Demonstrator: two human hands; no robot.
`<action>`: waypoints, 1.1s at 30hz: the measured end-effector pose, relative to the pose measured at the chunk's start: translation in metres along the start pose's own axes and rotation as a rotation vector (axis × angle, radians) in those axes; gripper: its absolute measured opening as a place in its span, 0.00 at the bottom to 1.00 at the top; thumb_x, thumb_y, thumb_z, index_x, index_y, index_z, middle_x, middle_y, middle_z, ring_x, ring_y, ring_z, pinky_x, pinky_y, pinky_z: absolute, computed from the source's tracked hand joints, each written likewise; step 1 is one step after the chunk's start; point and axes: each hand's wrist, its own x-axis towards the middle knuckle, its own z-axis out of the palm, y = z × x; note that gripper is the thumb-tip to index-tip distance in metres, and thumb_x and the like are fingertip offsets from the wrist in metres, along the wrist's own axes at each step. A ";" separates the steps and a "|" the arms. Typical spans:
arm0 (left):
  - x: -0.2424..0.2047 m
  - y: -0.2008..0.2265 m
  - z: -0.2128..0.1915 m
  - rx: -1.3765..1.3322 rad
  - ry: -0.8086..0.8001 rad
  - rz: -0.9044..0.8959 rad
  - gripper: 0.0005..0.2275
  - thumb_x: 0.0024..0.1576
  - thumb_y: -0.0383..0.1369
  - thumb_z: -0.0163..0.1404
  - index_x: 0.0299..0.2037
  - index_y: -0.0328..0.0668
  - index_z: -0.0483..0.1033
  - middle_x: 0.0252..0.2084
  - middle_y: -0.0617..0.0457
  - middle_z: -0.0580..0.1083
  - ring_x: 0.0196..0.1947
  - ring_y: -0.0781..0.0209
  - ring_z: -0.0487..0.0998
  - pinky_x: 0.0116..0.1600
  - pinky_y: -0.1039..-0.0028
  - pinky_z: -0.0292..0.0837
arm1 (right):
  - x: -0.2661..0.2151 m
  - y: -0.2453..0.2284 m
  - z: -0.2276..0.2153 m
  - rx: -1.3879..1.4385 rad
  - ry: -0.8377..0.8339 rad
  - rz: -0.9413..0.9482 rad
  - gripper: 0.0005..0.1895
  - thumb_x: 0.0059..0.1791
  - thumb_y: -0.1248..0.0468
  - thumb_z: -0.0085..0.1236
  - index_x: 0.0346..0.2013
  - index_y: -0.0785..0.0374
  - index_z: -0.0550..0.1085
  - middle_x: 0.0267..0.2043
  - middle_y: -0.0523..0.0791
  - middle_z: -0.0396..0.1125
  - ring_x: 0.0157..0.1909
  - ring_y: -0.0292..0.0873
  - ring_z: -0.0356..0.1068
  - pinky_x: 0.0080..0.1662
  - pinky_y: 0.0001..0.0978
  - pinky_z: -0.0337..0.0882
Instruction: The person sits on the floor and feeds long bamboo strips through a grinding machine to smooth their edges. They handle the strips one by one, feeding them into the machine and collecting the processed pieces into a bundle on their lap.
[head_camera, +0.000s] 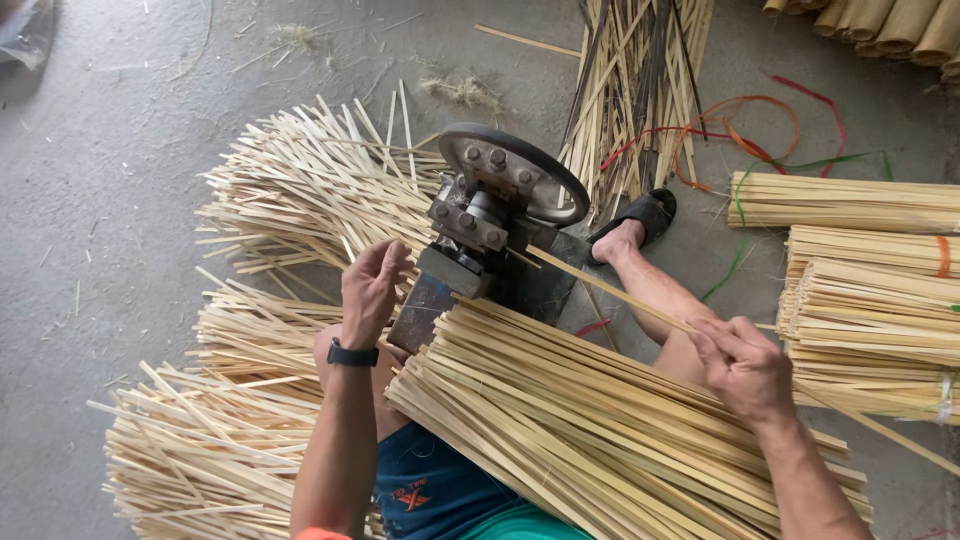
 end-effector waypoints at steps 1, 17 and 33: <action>0.008 0.003 0.004 -0.034 0.014 0.021 0.18 0.63 0.43 0.52 0.52 0.33 0.77 0.43 0.50 0.81 0.39 0.65 0.82 0.41 0.79 0.78 | 0.002 -0.002 0.007 -0.100 -0.030 0.074 0.11 0.49 0.58 0.65 0.46 0.52 0.84 0.32 0.42 0.76 0.27 0.40 0.72 0.32 0.33 0.75; 0.089 0.005 0.039 -0.601 -0.024 -0.048 0.15 0.67 0.39 0.49 0.55 0.33 0.74 0.44 0.44 0.81 0.42 0.61 0.83 0.40 0.76 0.80 | 0.034 -0.050 0.038 0.129 -0.249 0.085 0.18 0.47 0.58 0.66 0.49 0.60 0.80 0.42 0.48 0.78 0.38 0.41 0.79 0.42 0.32 0.76; 0.104 -0.003 0.023 -0.861 0.071 0.007 0.14 0.71 0.36 0.44 0.59 0.32 0.72 0.37 0.50 0.77 0.37 0.63 0.79 0.40 0.73 0.79 | -0.008 -0.052 0.039 0.198 -0.240 -0.224 0.09 0.40 0.66 0.69 0.34 0.63 0.81 0.34 0.45 0.75 0.39 0.41 0.75 0.44 0.32 0.74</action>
